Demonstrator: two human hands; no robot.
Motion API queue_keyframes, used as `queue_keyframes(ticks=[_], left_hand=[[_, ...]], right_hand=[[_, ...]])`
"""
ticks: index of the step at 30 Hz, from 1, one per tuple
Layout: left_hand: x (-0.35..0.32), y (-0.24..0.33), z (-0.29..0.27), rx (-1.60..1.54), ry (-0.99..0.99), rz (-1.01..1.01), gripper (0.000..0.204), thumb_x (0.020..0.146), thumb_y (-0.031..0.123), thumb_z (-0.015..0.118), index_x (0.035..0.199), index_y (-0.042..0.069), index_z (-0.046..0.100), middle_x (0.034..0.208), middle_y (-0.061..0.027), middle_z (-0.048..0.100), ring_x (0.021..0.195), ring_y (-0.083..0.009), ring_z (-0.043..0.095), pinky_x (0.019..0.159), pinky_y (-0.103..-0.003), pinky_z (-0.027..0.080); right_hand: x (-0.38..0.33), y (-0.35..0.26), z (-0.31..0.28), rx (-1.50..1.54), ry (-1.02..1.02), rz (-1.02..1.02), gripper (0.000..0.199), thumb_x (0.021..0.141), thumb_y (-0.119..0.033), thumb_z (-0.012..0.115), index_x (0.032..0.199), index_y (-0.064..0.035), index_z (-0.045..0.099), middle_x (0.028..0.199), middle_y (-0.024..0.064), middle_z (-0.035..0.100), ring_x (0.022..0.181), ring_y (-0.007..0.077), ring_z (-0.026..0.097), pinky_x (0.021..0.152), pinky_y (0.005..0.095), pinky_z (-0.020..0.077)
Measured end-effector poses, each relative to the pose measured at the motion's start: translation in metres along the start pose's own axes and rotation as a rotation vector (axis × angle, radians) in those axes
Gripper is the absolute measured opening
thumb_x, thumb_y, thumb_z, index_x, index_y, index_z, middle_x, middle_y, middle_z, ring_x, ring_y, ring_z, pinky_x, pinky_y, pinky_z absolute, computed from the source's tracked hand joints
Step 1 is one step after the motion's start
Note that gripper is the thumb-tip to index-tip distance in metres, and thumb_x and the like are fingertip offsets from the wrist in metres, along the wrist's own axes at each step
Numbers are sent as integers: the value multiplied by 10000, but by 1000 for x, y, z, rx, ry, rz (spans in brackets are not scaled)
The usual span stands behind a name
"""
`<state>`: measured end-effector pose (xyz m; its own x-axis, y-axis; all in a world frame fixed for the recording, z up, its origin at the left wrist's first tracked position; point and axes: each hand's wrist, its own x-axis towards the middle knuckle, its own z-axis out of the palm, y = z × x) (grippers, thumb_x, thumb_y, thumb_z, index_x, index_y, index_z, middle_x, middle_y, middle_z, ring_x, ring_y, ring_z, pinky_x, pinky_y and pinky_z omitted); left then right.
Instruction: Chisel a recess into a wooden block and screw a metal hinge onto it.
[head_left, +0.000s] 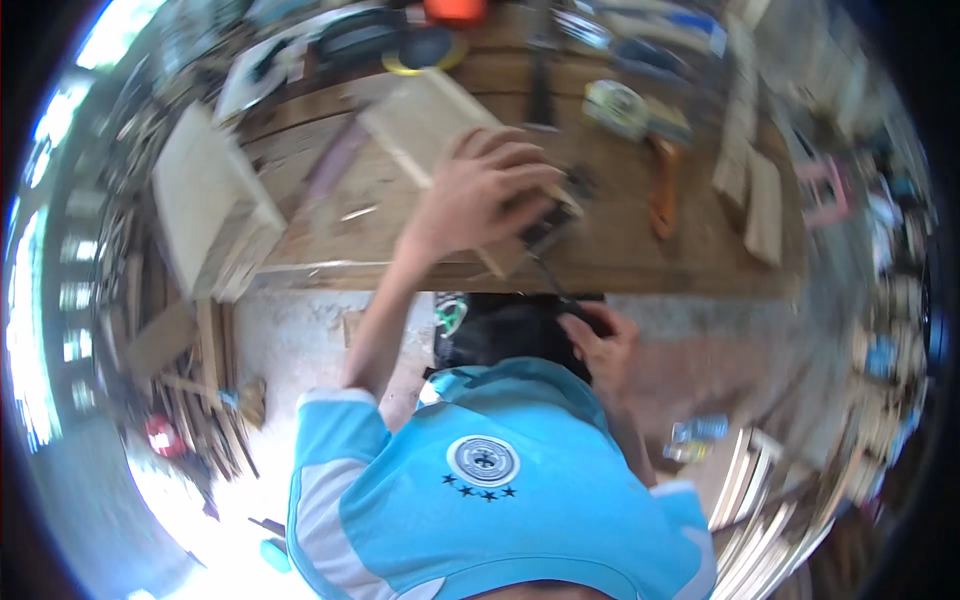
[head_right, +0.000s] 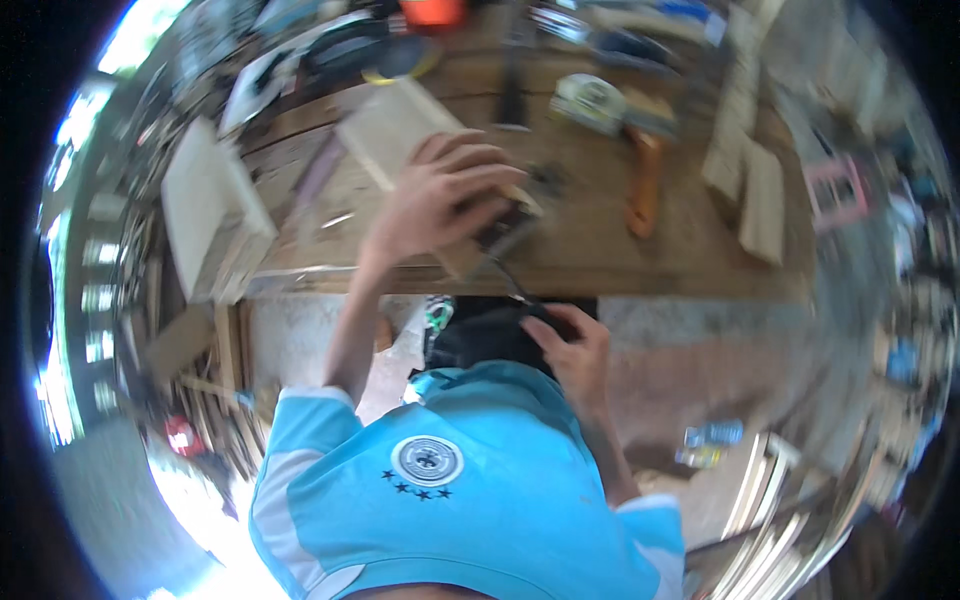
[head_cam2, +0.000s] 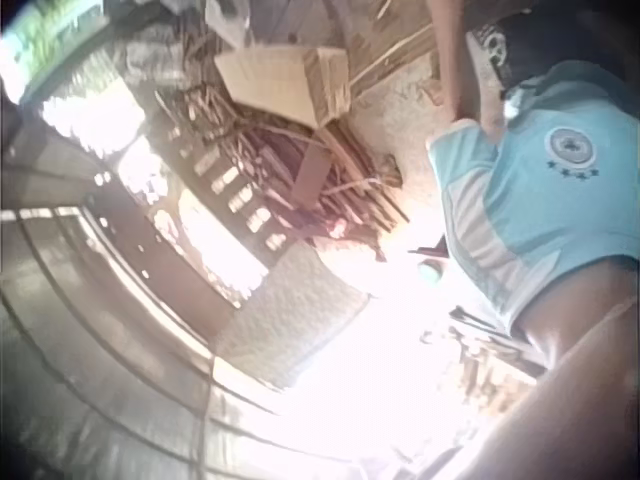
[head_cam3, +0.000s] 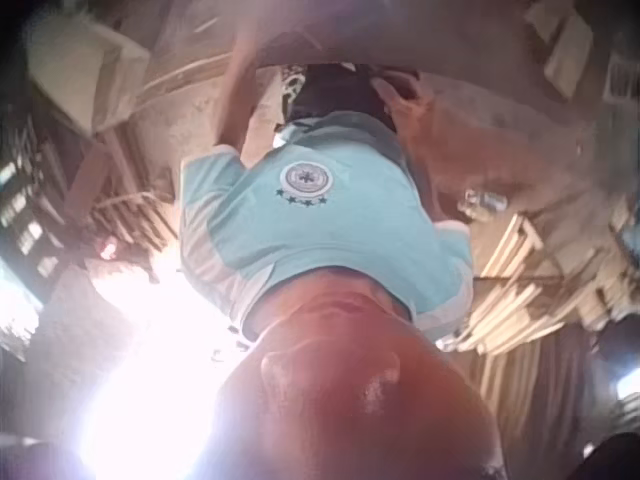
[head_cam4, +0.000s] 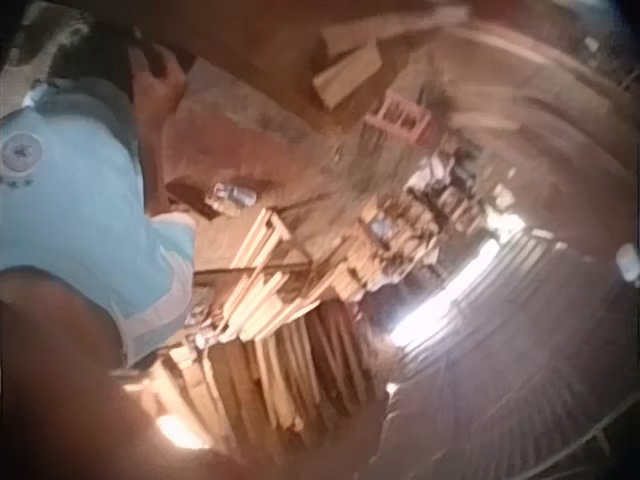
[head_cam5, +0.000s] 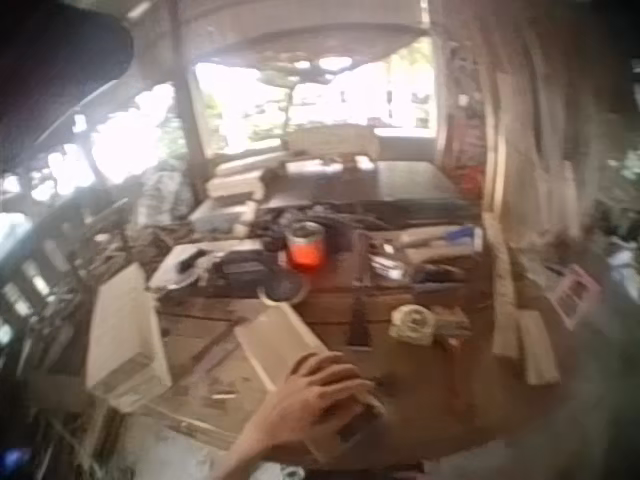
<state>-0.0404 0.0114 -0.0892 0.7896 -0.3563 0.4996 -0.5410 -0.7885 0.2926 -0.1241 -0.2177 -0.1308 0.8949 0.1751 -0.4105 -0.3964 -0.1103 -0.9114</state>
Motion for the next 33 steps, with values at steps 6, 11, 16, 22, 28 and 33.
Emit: queue_keyframes(ticks=[6,11,16,22,28,33], left_hand=[[-5,4,7,7,75,1,240,745,316,615,936,171,629,976,-9,584,1064,-232,489,951,-434,314],[-9,2,6,-16,88,-10,255,745,322,608,948,170,635,978,-14,582,1076,-232,476,969,-430,293],[0,5,0,-34,-5,-22,275,768,295,593,1015,175,611,1038,-18,566,1119,-248,458,987,-436,281],[2,6,3,-14,-3,-58,268,755,313,607,984,175,630,1026,-17,580,1113,-250,465,984,-439,289],[4,9,0,-16,0,-53,260,754,287,607,987,173,628,1036,-17,580,1105,-254,470,981,-440,294],[-2,13,-2,4,-60,-95,295,757,282,618,1036,185,621,1075,-17,572,1133,-262,455,990,-443,288]], right_hand=[[4,7,-8,-140,-27,-248,205,787,-143,662,910,14,615,697,52,591,542,91,518,442,198,373],[8,-3,-5,-678,166,-1048,162,813,-154,631,860,-5,586,703,49,569,479,80,471,380,199,324],[27,-13,-30,696,-607,580,189,827,-192,625,864,-12,579,675,51,546,478,103,491,399,208,362],[22,-7,-6,-977,219,-1033,299,918,-289,484,882,-4,569,607,21,495,451,70,433,374,192,312],[7,-26,-7,3,-396,-5,265,855,-225,573,932,28,557,685,129,579,620,234,597,532,332,460],[-4,-16,-1,-855,5,-679,251,783,-151,629,939,31,555,782,187,613,690,334,612,611,359,489]])
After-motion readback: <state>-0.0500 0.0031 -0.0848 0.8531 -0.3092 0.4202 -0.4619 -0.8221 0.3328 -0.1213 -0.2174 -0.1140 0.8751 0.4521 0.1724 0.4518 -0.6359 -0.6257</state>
